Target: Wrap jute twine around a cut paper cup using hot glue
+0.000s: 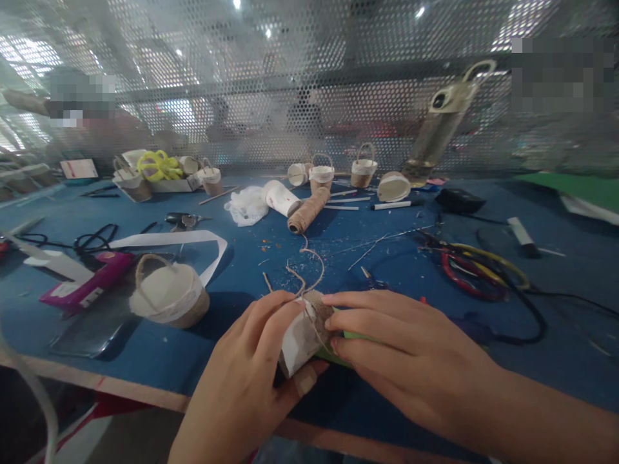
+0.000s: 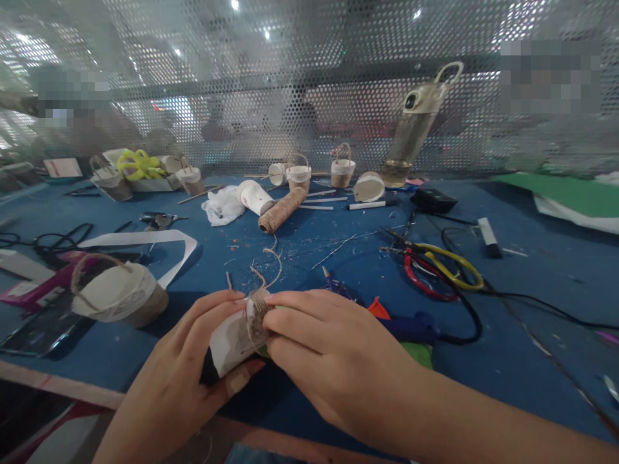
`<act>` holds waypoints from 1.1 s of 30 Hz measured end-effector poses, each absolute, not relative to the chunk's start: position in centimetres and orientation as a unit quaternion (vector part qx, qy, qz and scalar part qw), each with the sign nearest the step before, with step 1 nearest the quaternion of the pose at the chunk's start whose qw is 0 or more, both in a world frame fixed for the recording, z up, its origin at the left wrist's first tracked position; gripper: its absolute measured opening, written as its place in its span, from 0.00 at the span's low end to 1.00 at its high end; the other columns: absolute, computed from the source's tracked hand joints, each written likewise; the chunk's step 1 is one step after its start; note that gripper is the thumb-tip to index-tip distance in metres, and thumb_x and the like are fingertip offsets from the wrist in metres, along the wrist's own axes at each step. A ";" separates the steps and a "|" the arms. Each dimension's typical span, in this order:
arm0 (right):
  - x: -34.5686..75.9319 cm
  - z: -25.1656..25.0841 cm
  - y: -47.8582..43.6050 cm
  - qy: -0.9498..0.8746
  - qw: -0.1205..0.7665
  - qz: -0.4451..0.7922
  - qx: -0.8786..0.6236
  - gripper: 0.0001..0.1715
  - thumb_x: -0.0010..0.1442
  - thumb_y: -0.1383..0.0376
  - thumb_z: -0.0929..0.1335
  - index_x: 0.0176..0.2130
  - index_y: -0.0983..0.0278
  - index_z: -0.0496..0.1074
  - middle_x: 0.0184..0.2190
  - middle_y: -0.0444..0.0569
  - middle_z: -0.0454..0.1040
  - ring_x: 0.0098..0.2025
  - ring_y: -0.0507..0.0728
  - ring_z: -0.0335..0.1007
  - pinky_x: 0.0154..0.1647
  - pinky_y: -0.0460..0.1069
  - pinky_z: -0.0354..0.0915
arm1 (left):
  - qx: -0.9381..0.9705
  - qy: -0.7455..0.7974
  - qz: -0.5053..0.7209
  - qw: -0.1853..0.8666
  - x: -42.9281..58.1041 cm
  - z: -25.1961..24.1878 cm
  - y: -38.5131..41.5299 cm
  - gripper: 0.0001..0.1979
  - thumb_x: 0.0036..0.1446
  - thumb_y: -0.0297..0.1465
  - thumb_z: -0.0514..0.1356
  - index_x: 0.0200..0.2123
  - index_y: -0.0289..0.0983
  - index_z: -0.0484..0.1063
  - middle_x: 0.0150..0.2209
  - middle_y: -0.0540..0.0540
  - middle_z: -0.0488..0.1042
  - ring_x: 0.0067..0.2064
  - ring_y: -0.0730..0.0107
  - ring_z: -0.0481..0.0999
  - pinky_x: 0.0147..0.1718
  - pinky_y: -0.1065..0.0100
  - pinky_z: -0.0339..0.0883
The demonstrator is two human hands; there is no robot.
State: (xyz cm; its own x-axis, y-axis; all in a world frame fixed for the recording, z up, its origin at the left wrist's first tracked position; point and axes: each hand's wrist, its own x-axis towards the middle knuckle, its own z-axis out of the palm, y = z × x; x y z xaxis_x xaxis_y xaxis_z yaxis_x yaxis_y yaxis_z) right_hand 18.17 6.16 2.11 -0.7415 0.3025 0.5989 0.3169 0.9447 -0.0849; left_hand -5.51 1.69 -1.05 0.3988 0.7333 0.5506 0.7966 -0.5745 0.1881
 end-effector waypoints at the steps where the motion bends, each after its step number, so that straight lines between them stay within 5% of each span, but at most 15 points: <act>1: 18.1 2.1 6.1 -0.933 0.318 -0.010 -0.169 0.15 0.68 0.75 0.63 0.42 0.66 0.80 0.44 0.52 0.84 0.57 0.63 0.78 0.58 0.57 0.77 | -0.836 -0.456 -0.300 0.054 -5.5 -1.1 1.7 0.20 0.72 0.42 0.57 0.61 0.39 0.61 0.57 0.35 0.74 0.56 0.51 0.80 0.51 0.53 0.81; 9: 18.2 1.6 6.1 -0.926 0.337 0.043 -0.166 0.13 0.68 0.75 0.65 0.43 0.66 0.79 0.44 0.53 0.83 0.53 0.58 0.80 0.66 0.57 0.70 | -0.839 -0.446 -0.307 0.051 -5.6 -1.4 1.8 0.19 0.70 0.34 0.60 0.61 0.39 0.62 0.58 0.36 0.73 0.56 0.53 0.79 0.52 0.54 0.80; 19: 18.2 2.1 6.0 -0.904 0.382 0.085 -0.174 0.09 0.71 0.72 0.65 0.44 0.63 0.76 0.44 0.50 0.84 0.56 0.56 0.79 0.59 0.52 0.75 | -0.836 -0.445 -0.319 0.040 -5.6 -1.3 1.7 0.19 0.72 0.39 0.58 0.60 0.38 0.61 0.57 0.36 0.75 0.55 0.56 0.81 0.52 0.59 0.80; 33: 17.9 2.3 6.1 -0.911 0.351 0.063 -0.206 0.12 0.73 0.71 0.64 0.43 0.64 0.78 0.47 0.51 0.85 0.50 0.56 0.82 0.51 0.49 0.77 | -0.830 -0.463 -0.307 0.045 -5.7 -1.4 1.5 0.21 0.71 0.42 0.58 0.60 0.39 0.61 0.58 0.35 0.76 0.54 0.49 0.81 0.48 0.49 0.81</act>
State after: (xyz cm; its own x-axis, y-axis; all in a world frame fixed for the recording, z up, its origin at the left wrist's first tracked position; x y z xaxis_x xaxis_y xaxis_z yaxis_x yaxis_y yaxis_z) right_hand 17.91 6.06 2.33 -0.6695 0.4188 0.6134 0.3307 0.9076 -0.2587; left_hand -5.73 1.52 -1.36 0.3834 0.7405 0.5519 0.7961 -0.5679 0.2089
